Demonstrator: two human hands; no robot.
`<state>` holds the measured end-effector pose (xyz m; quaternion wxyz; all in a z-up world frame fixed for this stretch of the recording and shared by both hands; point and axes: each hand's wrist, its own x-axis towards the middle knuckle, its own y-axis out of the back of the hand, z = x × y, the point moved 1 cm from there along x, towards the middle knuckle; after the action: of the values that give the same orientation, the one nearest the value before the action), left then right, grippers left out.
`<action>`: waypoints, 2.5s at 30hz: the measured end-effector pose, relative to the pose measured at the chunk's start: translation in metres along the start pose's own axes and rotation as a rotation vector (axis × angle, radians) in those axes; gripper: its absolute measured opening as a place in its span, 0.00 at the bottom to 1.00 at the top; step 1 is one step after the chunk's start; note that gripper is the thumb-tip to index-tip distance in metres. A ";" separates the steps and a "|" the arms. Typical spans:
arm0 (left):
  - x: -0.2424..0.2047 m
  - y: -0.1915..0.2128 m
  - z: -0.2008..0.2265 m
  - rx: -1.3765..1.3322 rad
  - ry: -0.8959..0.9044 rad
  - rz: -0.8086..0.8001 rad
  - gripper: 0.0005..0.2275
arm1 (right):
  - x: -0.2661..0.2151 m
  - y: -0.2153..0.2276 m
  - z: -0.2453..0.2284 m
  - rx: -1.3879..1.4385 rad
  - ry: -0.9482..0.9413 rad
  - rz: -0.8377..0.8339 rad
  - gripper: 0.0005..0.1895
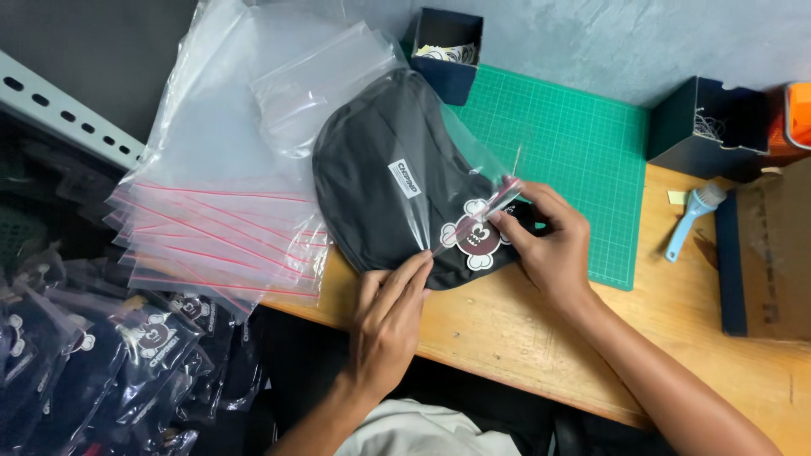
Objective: The person brushes a black crossbody bag with a small blue brush, then attaches a cartoon bear keychain to the zipper pull. The person places the bag into a clear plastic bag, adds a sticker, and seals the bag.
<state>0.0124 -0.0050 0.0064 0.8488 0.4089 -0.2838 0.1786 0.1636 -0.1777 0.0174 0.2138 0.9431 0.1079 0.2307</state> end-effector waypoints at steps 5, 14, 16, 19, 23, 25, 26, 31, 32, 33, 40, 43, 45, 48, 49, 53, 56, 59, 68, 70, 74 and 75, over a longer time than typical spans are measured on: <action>0.007 0.006 0.009 -0.086 -0.081 -0.007 0.16 | -0.006 -0.002 -0.001 0.030 0.022 0.154 0.12; 0.004 0.003 -0.003 0.063 0.008 -0.007 0.13 | 0.011 0.017 0.008 0.239 -0.173 -0.189 0.23; 0.007 0.004 -0.003 0.066 -0.007 0.059 0.12 | 0.019 0.028 0.009 0.592 -0.212 -0.509 0.42; 0.010 0.007 -0.002 0.030 -0.030 0.078 0.12 | 0.019 0.032 0.021 0.447 -0.228 -0.444 0.41; 0.018 0.011 0.000 -0.017 -0.104 0.098 0.13 | 0.014 0.020 0.015 0.192 -0.060 -0.233 0.31; 0.022 0.012 0.001 -0.068 -0.180 0.111 0.13 | 0.011 0.014 -0.002 0.122 0.034 -0.080 0.26; 0.021 0.012 0.003 -0.068 -0.180 0.111 0.13 | 0.009 0.013 0.001 0.122 0.034 -0.080 0.26; 0.018 0.006 0.004 -0.061 -0.130 0.034 0.15 | 0.010 0.018 0.001 -0.021 0.160 -0.299 0.30; 0.017 0.005 0.003 -0.058 -0.129 0.035 0.15 | 0.010 0.017 0.003 -0.019 0.162 -0.301 0.30; 0.016 0.004 0.003 -0.058 -0.116 0.033 0.15 | 0.009 0.016 0.005 -0.018 0.222 -0.329 0.31; 0.014 0.004 -0.003 -0.046 -0.087 0.048 0.16 | 0.010 0.018 -0.009 0.468 -0.166 -0.367 0.33; 0.012 0.006 -0.005 -0.082 -0.077 0.008 0.16 | 0.013 0.017 0.002 0.554 -0.102 -0.416 0.33; 0.012 0.005 -0.006 -0.094 -0.089 0.013 0.16 | 0.013 0.017 -0.003 0.548 -0.085 -0.452 0.33; 0.012 0.007 -0.005 -0.117 -0.111 0.001 0.15 | 0.012 0.014 0.001 0.507 -0.050 -0.455 0.34; 0.013 0.008 -0.005 -0.126 -0.122 -0.017 0.15 | 0.011 0.012 0.005 0.473 -0.033 -0.420 0.34; 0.012 0.010 -0.005 -0.028 -0.123 -0.023 0.16 | 0.009 0.008 0.015 0.470 -0.065 -0.315 0.31; 0.013 0.012 -0.004 -0.028 -0.132 -0.031 0.17 | 0.006 0.007 0.029 0.410 -0.098 -0.127 0.26; 0.014 0.013 -0.003 -0.065 -0.164 -0.020 0.17 | 0.006 0.011 0.032 0.358 -0.116 -0.041 0.24; 0.013 0.008 -0.006 -0.026 -0.121 -0.036 0.17 | 0.011 0.018 0.014 0.462 -0.279 -0.252 0.34; 0.014 0.010 -0.005 -0.031 -0.113 -0.041 0.18 | 0.011 0.018 0.013 0.563 -0.336 -0.287 0.36; 0.012 0.010 -0.006 -0.046 -0.105 -0.047 0.17 | 0.008 0.012 0.021 0.720 -0.371 -0.271 0.39; 0.013 0.011 -0.006 -0.057 -0.115 -0.048 0.17 | 0.008 0.011 0.020 0.678 -0.363 -0.222 0.37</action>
<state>0.0185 0.0069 0.0178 0.8463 0.4010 -0.3272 0.1260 0.1814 -0.1915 0.0095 -0.0703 0.9682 0.2396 -0.0130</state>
